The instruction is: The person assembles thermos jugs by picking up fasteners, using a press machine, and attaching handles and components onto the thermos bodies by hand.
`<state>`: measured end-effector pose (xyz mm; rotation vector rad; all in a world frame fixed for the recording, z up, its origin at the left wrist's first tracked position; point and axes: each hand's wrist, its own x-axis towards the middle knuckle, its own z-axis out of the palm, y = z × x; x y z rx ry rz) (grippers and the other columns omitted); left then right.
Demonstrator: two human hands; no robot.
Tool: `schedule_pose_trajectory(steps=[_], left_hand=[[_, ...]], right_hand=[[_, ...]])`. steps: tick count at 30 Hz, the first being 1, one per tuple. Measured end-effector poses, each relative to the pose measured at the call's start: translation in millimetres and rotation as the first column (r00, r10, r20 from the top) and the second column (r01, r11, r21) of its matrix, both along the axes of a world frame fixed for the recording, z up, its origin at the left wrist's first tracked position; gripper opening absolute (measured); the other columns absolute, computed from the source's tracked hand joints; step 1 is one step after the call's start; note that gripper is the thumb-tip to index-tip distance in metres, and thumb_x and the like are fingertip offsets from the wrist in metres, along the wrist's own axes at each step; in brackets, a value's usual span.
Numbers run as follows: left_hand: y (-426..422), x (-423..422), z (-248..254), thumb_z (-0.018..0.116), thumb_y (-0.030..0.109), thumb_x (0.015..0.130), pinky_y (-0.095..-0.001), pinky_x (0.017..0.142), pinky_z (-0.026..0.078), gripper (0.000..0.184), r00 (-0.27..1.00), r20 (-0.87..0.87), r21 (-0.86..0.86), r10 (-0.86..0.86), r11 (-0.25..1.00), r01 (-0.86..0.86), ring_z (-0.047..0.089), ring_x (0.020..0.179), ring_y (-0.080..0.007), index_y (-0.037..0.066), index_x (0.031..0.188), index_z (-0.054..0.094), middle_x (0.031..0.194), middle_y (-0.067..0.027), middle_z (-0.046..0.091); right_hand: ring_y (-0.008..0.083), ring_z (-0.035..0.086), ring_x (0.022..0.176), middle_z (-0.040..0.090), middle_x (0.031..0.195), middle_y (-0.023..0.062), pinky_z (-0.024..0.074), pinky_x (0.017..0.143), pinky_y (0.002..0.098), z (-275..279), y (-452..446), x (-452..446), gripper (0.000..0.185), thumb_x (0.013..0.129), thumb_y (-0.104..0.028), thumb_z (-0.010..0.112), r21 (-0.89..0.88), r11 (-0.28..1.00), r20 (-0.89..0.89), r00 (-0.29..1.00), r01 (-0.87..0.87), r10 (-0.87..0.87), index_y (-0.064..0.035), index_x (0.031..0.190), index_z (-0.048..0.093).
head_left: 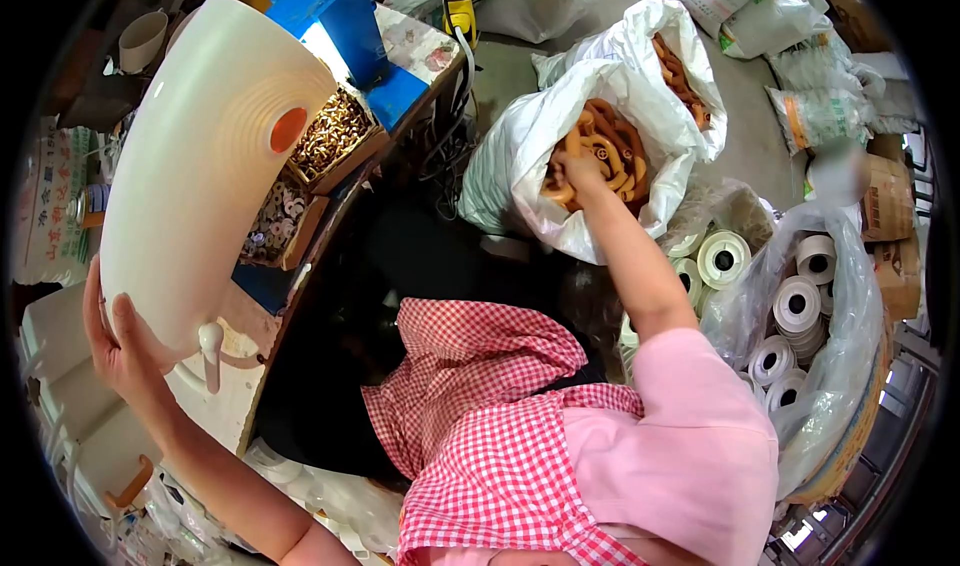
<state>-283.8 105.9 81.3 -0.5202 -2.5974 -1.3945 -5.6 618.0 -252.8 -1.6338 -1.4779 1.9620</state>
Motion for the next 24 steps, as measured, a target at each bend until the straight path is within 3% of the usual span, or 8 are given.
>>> schedule_pose_trajectory(steps=[2,4,7,8,16,18,20,24], left_hand=[[-3.3,-3.9,-1.9,0.061,0.027,0.102,-0.0329,0.103,0.046,0.048,0.998,-0.054,-0.015,-0.026,1.0,0.025,0.058,0.121,-0.021,0.002,0.142,0.054,0.14,-0.0124,0.058],[-5.3,-9.3,-7.2,0.061,0.027,0.102,-0.0328,0.102,0.046,0.047,0.993,-0.1,-0.021,-0.061,0.998,0.06,0.058,0.121,-0.0208,0.002,0.142,0.054,0.139,-0.0123,0.059],[-2.0,-7.5,-10.1,0.061,0.024,0.102,-0.0331,0.103,0.046,0.043,0.998,0.016,0.099,-0.065,0.993,0.063,0.058,0.122,-0.0199,0.003,0.139,0.057,0.139,-0.0101,0.059],[-1.4,-8.9,-11.9,0.061,0.024,0.102,-0.0331,0.103,0.046,0.043,0.997,0.012,0.107,-0.082,0.991,0.08,0.058,0.122,-0.0199,0.003,0.139,0.057,0.139,-0.0101,0.059],[1.4,-8.9,-11.4,0.066,0.014,0.097,-0.0336,0.111,0.038,0.04,0.986,-0.145,0.054,-0.088,0.994,0.097,0.053,0.13,-0.0205,0.003,0.135,0.06,0.138,-0.0101,0.058],[3.4,-9.2,-12.5,0.067,0.013,0.096,-0.0337,0.11,0.04,0.038,0.986,-0.138,0.114,-0.096,0.987,0.112,0.055,0.126,-0.021,0.002,0.132,0.062,0.133,-0.0107,0.061],[-0.6,-13.6,-13.2,0.07,0.015,0.092,-0.0346,0.107,0.042,0.038,0.964,-0.241,-0.038,-0.11,0.994,0.104,0.059,0.122,-0.0247,0.002,0.128,0.065,0.129,-0.012,0.064],[5.4,-1.0,0.4,0.075,0.033,0.085,-0.0415,0.105,0.045,0.047,0.934,-0.351,-0.165,-0.063,0.986,0.005,0.059,0.121,-0.0309,0.007,0.124,0.068,0.131,-0.0126,0.065]], right_hand=[[0.0197,0.063,0.059,0.063,0.081,0.0095,0.048,0.047,0.0312,57.7,-4.1,31.5,0.024,0.088,-0.003,0.063,0.116,0.989,0.063,0.994,-0.094,0.087,-0.0014,0.111,0.056],[0.0176,0.065,0.071,0.063,0.087,0.0067,0.052,0.056,0.0303,77.4,-10.5,66.3,0.026,0.09,-0.006,0.064,0.776,0.619,-0.001,0.981,-0.12,0.192,-0.0031,0.114,0.055],[0.0117,0.061,0.08,0.063,0.092,0.0044,0.053,0.072,0.0289,167.4,-48.8,66.4,0.024,0.092,-0.004,0.066,0.763,0.645,-0.099,0.979,-0.04,0.178,-0.0049,0.113,0.057],[0.0112,0.06,0.075,0.064,0.092,0.0039,0.0518,0.07,0.0276,172.9,-51.6,62.8,0.023,0.091,-0.003,0.068,0.846,0.532,-0.105,0.965,-0.041,0.242,-0.0041,0.112,0.059],[0.0074,0.06,0.072,0.064,0.081,0.0012,0.0505,0.064,0.0241,243.5,-96.7,0.3,0.016,0.093,-0.003,0.069,0.844,0.536,-0.301,0.799,-0.032,0.521,-0.0045,0.107,0.062],[0.0065,0.058,0.069,0.062,0.078,-0.0006,0.0488,0.061,0.0228,260.6,-111.5,-13.8,0.021,0.091,0.0,0.071,0.919,0.395,-0.229,0.781,-0.024,0.581,-0.0054,0.109,0.062],[0.0055,0.055,0.067,0.06,0.08,-0.0014,0.0468,0.06,0.0207,272.5,-130.2,-29.9,0.02,0.095,-0.006,0.068,0.709,0.698,-0.373,0.791,-0.094,0.485,-0.0056,0.113,0.06],[0.0038,0.053,0.067,0.06,0.088,-0.0002,0.0446,0.059,0.0185,327.6,-162.9,-79.4,0.022,0.106,-0.023,0.051,0.644,0.594,-0.365,0.488,-0.483,0.793,-0.0055,0.117,0.058]])
